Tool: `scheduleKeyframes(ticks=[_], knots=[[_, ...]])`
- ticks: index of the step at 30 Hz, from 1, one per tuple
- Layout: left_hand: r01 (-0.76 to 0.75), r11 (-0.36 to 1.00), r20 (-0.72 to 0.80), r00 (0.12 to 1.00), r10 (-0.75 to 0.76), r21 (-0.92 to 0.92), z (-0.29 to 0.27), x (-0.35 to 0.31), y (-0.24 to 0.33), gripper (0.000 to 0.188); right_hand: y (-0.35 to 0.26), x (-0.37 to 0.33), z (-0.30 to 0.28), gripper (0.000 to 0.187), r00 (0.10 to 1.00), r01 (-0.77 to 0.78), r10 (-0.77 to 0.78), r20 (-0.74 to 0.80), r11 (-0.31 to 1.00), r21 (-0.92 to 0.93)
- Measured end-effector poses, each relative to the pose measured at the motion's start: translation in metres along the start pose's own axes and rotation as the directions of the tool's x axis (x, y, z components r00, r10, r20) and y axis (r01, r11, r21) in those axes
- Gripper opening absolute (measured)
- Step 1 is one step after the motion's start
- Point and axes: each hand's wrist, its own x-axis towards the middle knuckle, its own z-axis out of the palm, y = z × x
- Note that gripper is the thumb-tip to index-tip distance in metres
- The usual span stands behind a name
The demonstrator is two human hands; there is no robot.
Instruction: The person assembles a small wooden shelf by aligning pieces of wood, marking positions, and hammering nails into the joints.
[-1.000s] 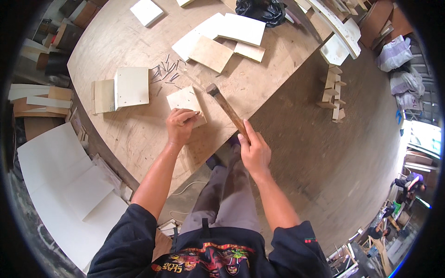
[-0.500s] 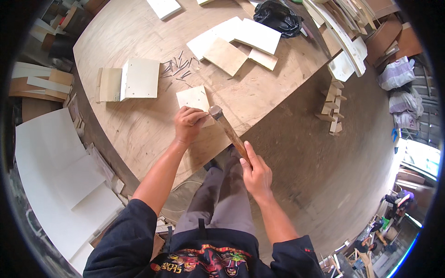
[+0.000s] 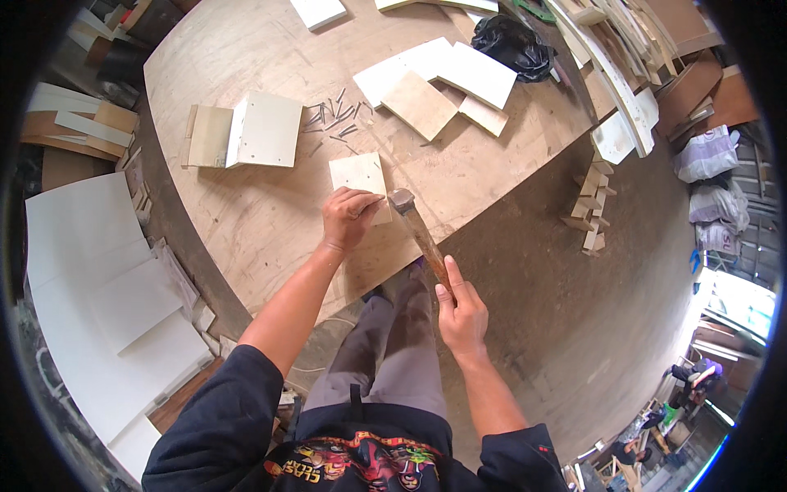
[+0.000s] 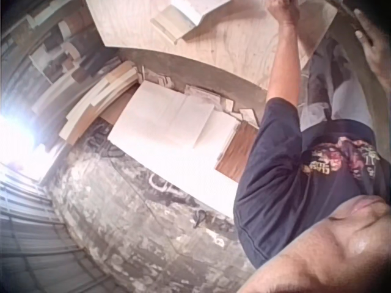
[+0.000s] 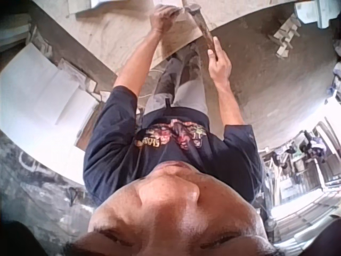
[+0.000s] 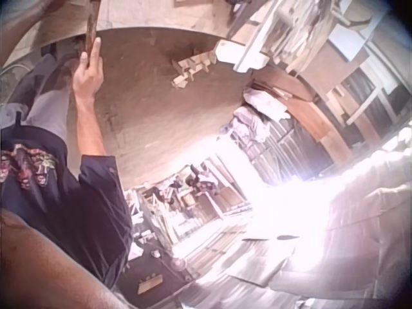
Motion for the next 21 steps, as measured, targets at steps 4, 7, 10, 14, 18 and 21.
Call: scheduleKeyframes(ticks=[4,7,10,14,18,21], knots=[[0.007,1.000,0.007,1.000,-0.007,0.004,-0.001,0.002,0.004,0.009,-0.002,0.004,-0.005,0.051,1.000,-0.009,0.009,-0.011,1.000,0.005],[0.002,1.000,-0.003,1.000,-0.002,0.022,0.001,0.002,0.002,0.008,-0.001,0.006,-0.006,0.051,1.000,-0.023,0.023,0.001,1.000,-0.003],[-0.011,0.998,-0.005,1.000,0.012,0.059,0.003,0.001,-0.001,0.007,-0.001,0.006,-0.006,0.052,1.000,-0.020,0.020,0.014,1.000,-0.017],[-0.030,0.997,-0.005,1.000,0.030,0.071,0.002,0.000,0.001,0.008,-0.006,0.004,-0.005,0.053,0.999,0.008,-0.007,0.034,0.999,-0.044],[-0.053,0.994,-0.016,0.998,0.054,0.092,0.001,-0.001,0.000,0.011,-0.013,0.005,-0.005,0.054,0.999,0.028,-0.026,0.045,0.999,-0.043],[-0.046,0.997,-0.034,0.998,0.049,0.069,0.001,-0.001,0.000,0.012,-0.015,0.004,-0.003,0.054,0.998,0.045,-0.043,0.038,0.997,-0.056]])
